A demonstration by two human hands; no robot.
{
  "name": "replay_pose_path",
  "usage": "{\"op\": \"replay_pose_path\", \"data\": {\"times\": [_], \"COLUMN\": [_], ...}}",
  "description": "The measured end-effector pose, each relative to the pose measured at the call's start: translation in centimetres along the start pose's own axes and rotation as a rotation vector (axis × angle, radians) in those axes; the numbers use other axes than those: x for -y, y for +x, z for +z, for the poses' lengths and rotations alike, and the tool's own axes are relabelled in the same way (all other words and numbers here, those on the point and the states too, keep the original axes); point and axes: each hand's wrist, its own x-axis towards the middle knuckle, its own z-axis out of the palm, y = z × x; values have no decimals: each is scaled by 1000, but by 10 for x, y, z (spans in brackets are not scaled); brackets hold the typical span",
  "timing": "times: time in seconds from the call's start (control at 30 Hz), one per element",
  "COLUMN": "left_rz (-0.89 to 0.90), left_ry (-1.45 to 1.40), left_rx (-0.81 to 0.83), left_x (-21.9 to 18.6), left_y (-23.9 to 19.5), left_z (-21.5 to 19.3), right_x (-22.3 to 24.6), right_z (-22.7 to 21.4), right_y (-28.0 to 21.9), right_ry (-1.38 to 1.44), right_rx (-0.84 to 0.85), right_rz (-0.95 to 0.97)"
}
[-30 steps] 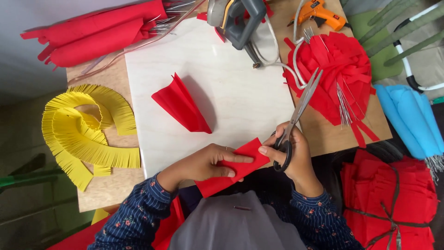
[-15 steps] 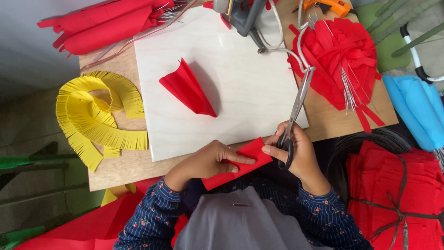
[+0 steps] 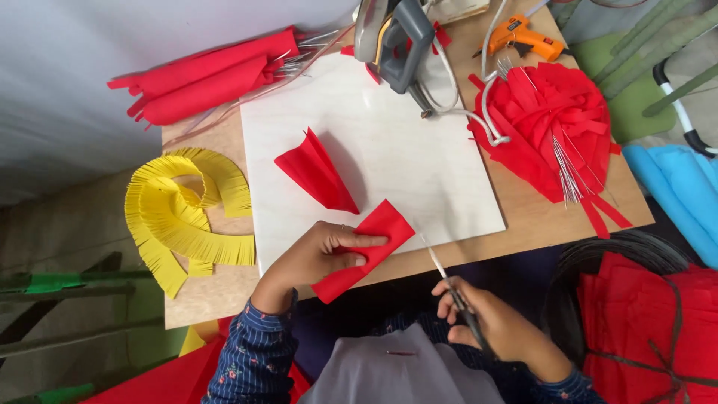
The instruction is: Folding red fabric and cutting it into small strips using scissors on a workbench.
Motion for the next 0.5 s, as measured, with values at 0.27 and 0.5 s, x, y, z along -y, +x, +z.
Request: {"op": "replay_pose_path", "data": {"times": [0.27, 0.5], "left_rz": [-49, -24], "left_ry": [-81, -79], "left_rx": [60, 115], "left_x": [1, 9], "left_y": [18, 27], "left_z": [17, 16], "right_x": [25, 33], "right_z": [-1, -15], "right_y": [18, 29], "right_ry": [-59, -56], "right_rx": [8, 24], "right_rz": [104, 89]}}
